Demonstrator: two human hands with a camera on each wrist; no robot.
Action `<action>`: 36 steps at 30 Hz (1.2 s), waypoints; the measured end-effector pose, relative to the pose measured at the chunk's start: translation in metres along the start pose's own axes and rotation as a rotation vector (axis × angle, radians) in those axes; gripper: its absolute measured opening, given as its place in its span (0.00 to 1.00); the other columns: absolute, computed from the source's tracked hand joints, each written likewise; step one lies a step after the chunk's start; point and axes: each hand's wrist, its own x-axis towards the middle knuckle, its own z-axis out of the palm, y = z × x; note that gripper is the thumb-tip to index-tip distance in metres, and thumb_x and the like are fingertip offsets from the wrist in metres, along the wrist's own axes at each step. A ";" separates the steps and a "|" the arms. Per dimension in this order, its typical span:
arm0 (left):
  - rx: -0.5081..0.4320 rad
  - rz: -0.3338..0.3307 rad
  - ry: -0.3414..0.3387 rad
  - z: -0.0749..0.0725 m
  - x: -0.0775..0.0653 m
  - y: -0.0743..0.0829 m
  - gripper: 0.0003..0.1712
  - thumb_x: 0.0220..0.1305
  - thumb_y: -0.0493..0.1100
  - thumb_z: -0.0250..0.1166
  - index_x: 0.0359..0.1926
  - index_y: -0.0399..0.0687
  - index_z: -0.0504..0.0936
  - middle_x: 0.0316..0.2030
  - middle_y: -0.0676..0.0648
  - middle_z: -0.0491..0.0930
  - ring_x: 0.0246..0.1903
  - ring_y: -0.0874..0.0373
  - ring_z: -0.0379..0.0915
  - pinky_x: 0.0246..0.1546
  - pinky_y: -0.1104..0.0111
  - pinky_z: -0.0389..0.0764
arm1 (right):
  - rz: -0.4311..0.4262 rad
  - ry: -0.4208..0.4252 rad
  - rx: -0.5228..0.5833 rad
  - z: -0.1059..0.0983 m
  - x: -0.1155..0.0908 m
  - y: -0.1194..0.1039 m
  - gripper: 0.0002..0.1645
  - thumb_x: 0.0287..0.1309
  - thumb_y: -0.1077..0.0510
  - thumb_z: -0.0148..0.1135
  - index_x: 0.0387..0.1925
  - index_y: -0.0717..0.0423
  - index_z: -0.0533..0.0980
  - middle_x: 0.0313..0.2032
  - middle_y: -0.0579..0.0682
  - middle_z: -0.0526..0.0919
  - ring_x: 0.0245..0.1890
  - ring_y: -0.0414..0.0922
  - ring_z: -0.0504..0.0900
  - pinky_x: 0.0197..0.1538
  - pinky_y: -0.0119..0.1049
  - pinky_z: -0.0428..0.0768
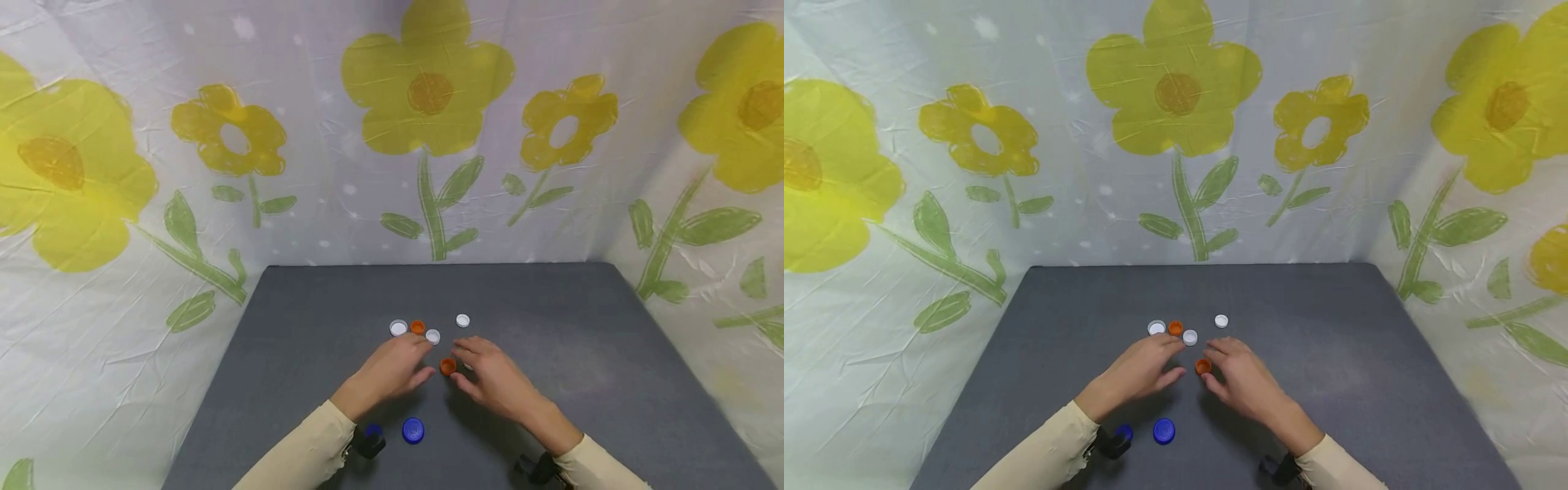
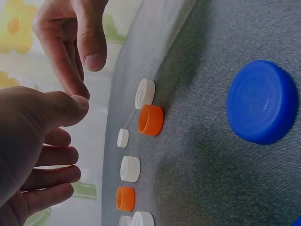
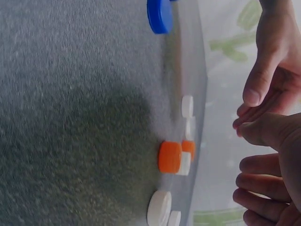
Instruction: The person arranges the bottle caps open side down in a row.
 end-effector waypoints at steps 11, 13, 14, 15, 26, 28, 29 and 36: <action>-0.004 -0.029 -0.060 0.001 0.012 0.000 0.24 0.73 0.55 0.74 0.60 0.45 0.86 0.54 0.48 0.90 0.51 0.55 0.88 0.54 0.63 0.88 | -0.008 0.018 -0.020 -0.004 0.004 0.014 0.26 0.57 0.57 0.83 0.54 0.65 0.87 0.59 0.61 0.89 0.59 0.59 0.87 0.61 0.55 0.86; 0.001 -0.028 -0.067 0.002 0.015 0.000 0.22 0.72 0.54 0.74 0.58 0.46 0.87 0.52 0.49 0.90 0.49 0.55 0.88 0.52 0.63 0.88 | -0.004 0.011 -0.018 -0.003 0.005 0.016 0.26 0.57 0.58 0.83 0.55 0.65 0.87 0.59 0.61 0.89 0.59 0.59 0.88 0.61 0.55 0.86; 0.004 -0.026 -0.068 0.003 0.016 0.001 0.21 0.72 0.54 0.74 0.57 0.46 0.87 0.51 0.49 0.90 0.48 0.56 0.88 0.50 0.64 0.88 | -0.001 0.006 -0.014 -0.003 0.005 0.017 0.26 0.57 0.58 0.83 0.55 0.66 0.87 0.59 0.62 0.89 0.60 0.59 0.87 0.61 0.55 0.86; 0.009 -0.022 -0.068 0.004 0.018 0.001 0.20 0.71 0.53 0.75 0.55 0.46 0.87 0.49 0.49 0.90 0.46 0.56 0.88 0.48 0.64 0.89 | 0.002 0.001 -0.011 -0.002 0.005 0.018 0.26 0.58 0.58 0.82 0.55 0.66 0.87 0.59 0.62 0.88 0.60 0.59 0.87 0.62 0.55 0.86; 0.055 -0.050 -0.124 0.016 0.027 0.010 0.16 0.69 0.56 0.76 0.44 0.51 0.87 0.36 0.52 0.88 0.36 0.54 0.88 0.36 0.61 0.88 | 0.012 -0.030 0.017 0.010 0.005 0.023 0.26 0.55 0.59 0.82 0.53 0.68 0.87 0.58 0.63 0.89 0.59 0.61 0.87 0.63 0.57 0.84; 0.053 -0.063 -0.139 0.020 0.028 0.010 0.16 0.69 0.57 0.76 0.42 0.52 0.86 0.35 0.52 0.87 0.36 0.54 0.88 0.35 0.61 0.88 | 0.010 -0.029 0.023 0.012 0.005 0.023 0.26 0.55 0.59 0.82 0.53 0.68 0.87 0.57 0.64 0.89 0.59 0.61 0.88 0.62 0.57 0.84; 0.050 -0.070 -0.144 0.022 0.029 0.010 0.16 0.68 0.57 0.77 0.41 0.52 0.86 0.34 0.52 0.87 0.35 0.54 0.88 0.34 0.61 0.88 | 0.009 -0.028 0.023 0.013 0.005 0.024 0.26 0.55 0.59 0.82 0.53 0.67 0.87 0.57 0.64 0.89 0.58 0.61 0.88 0.62 0.56 0.85; 0.027 -0.090 -0.171 0.037 0.031 0.009 0.16 0.65 0.56 0.79 0.36 0.52 0.86 0.30 0.51 0.87 0.31 0.53 0.88 0.31 0.60 0.87 | 0.013 -0.040 0.009 0.022 0.004 0.025 0.25 0.54 0.60 0.82 0.52 0.67 0.87 0.55 0.64 0.90 0.56 0.60 0.88 0.60 0.56 0.86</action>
